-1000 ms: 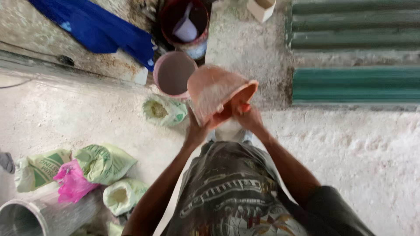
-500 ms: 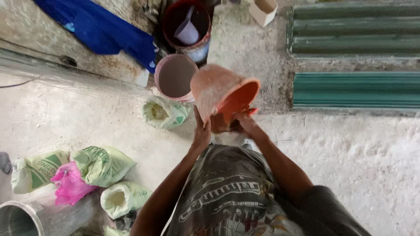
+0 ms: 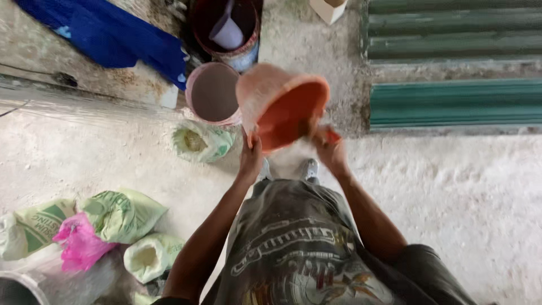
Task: The person scrubs the inside of a terracotta basin with a brush, dips it in liquid, and scoops white powder from a sack into the basin by hand, mixing a coating. They then use the brush to apply the green coating onto long corrugated panels laid on the floor.
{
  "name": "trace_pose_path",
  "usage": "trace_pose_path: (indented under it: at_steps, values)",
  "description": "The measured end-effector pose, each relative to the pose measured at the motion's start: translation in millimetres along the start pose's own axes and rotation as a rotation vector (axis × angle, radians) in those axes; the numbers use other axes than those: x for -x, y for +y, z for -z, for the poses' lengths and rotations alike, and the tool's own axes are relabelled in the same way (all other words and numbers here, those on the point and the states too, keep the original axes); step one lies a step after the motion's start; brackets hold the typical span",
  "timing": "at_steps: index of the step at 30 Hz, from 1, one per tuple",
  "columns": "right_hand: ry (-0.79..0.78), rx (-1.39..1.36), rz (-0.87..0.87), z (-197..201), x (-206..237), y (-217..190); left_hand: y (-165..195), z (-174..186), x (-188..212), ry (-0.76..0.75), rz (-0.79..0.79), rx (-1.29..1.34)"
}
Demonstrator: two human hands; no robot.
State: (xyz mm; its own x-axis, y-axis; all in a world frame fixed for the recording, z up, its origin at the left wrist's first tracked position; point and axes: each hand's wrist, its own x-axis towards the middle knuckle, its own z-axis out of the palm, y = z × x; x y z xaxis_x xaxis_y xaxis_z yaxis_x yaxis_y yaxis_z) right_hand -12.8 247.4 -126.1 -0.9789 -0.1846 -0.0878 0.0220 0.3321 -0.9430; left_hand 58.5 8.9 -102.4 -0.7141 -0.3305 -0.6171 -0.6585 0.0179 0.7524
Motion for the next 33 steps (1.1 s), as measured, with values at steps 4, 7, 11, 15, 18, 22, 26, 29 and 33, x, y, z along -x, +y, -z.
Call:
trace_pose_path:
  at_steps: [4, 7, 11, 15, 18, 22, 26, 29, 33]
  values:
    - [0.305, 0.075, 0.029, 43, -32, -20, 33, -6, -35, -0.003, -0.091, 0.476]
    - [0.274, -0.549, 0.143, 64, -37, -43, 60, 3, -74, -0.088, 0.140, 0.573]
    - [0.386, -0.728, -0.249, 76, -28, -61, 93, 2, -119, -0.265, 0.123, 0.694]
    - [0.439, -0.987, -0.372, 87, -31, -56, 117, -11, -143, -0.339, 0.162, 0.807]
    - [0.502, -1.012, -0.395, 106, -49, -44, 125, -16, -146, -0.405, 0.147, 0.861]
    - [0.564, -0.916, -0.382, 154, -112, -29, 127, -16, -135, -0.371, 0.109, 0.825]
    - [0.485, -0.901, -0.344, 212, -218, -14, 115, -20, -111, -0.346, 0.170, 0.841]
    - [0.373, -1.030, -0.270, 246, -314, -4, 105, -33, -85, -0.374, 0.202, 0.832]
    - [0.355, -0.926, -0.276, 273, -441, 4, 114, -91, -66, -0.392, 0.264, 0.552]
